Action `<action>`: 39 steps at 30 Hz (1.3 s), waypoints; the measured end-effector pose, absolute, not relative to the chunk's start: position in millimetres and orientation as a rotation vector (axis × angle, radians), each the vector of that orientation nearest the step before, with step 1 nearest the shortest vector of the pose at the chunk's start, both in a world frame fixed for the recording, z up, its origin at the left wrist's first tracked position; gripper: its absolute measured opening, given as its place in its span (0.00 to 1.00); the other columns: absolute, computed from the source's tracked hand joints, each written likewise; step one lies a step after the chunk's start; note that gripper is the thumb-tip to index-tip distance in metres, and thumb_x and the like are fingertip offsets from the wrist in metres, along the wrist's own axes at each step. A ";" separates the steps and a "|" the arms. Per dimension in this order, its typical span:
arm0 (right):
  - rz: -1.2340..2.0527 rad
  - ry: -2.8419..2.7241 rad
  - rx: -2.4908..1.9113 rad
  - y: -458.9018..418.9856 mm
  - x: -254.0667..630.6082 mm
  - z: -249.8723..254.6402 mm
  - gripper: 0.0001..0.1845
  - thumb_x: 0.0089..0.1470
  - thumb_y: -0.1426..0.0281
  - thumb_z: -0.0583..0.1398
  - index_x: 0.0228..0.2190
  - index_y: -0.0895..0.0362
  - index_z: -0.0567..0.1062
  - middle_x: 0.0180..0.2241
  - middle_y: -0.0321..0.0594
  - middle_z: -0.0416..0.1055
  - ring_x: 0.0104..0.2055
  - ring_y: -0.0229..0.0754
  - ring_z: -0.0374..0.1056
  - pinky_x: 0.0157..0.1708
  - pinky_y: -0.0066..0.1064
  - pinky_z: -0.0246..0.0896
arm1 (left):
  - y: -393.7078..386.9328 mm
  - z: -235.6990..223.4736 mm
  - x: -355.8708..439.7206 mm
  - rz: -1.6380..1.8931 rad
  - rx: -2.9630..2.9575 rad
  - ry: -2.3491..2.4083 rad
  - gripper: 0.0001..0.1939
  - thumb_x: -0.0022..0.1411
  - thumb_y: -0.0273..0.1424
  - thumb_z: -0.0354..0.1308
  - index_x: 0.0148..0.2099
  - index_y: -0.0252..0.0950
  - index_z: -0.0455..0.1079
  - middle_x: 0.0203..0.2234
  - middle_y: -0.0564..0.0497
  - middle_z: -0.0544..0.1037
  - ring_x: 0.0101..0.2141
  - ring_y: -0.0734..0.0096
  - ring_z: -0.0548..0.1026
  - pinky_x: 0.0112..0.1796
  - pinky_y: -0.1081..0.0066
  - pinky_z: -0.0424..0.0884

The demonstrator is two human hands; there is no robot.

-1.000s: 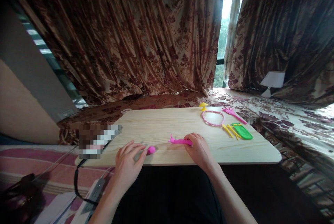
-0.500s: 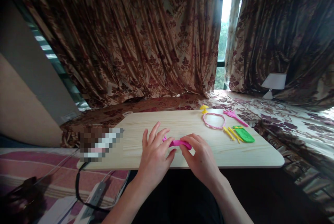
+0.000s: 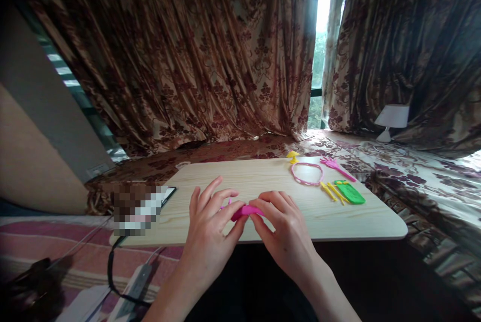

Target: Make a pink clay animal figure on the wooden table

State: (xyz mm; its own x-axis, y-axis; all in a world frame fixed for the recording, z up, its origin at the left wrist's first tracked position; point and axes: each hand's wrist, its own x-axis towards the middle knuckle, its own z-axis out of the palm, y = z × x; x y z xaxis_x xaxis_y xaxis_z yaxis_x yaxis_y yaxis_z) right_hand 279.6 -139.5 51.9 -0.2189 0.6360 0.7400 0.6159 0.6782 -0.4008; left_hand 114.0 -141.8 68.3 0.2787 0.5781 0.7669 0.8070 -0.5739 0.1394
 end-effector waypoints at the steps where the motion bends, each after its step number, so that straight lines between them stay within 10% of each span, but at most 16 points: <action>1: 0.033 -1.898 -0.971 -140.2 279.4 52.3 0.10 0.57 0.72 0.57 0.42 0.51 0.73 0.40 0.42 0.69 0.42 0.46 0.65 0.42 0.40 0.63 | -142.3 69.0 114.3 -1.197 -2.267 -1.262 0.07 0.59 0.28 0.56 0.39 0.42 0.74 0.40 0.48 0.77 0.57 0.50 0.60 0.57 0.40 0.44; 39: -0.076 -1.933 -1.035 -120.8 290.7 52.1 0.21 0.54 0.70 0.60 0.50 0.51 0.69 0.48 0.44 0.68 0.50 0.50 0.63 0.50 0.46 0.59 | -119.0 58.6 114.7 -1.137 -2.185 -1.338 0.06 0.58 0.30 0.57 0.36 0.43 0.75 0.40 0.49 0.75 0.57 0.53 0.60 0.58 0.44 0.41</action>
State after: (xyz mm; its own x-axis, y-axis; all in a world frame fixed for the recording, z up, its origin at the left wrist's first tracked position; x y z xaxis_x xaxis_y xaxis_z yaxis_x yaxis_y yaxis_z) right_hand 290.7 -120.8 52.1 -0.2309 0.6299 0.7416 0.6865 0.6455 -0.3346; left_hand 114.7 -119.0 58.6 0.2375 0.5885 0.7728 0.8579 -0.5003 0.1174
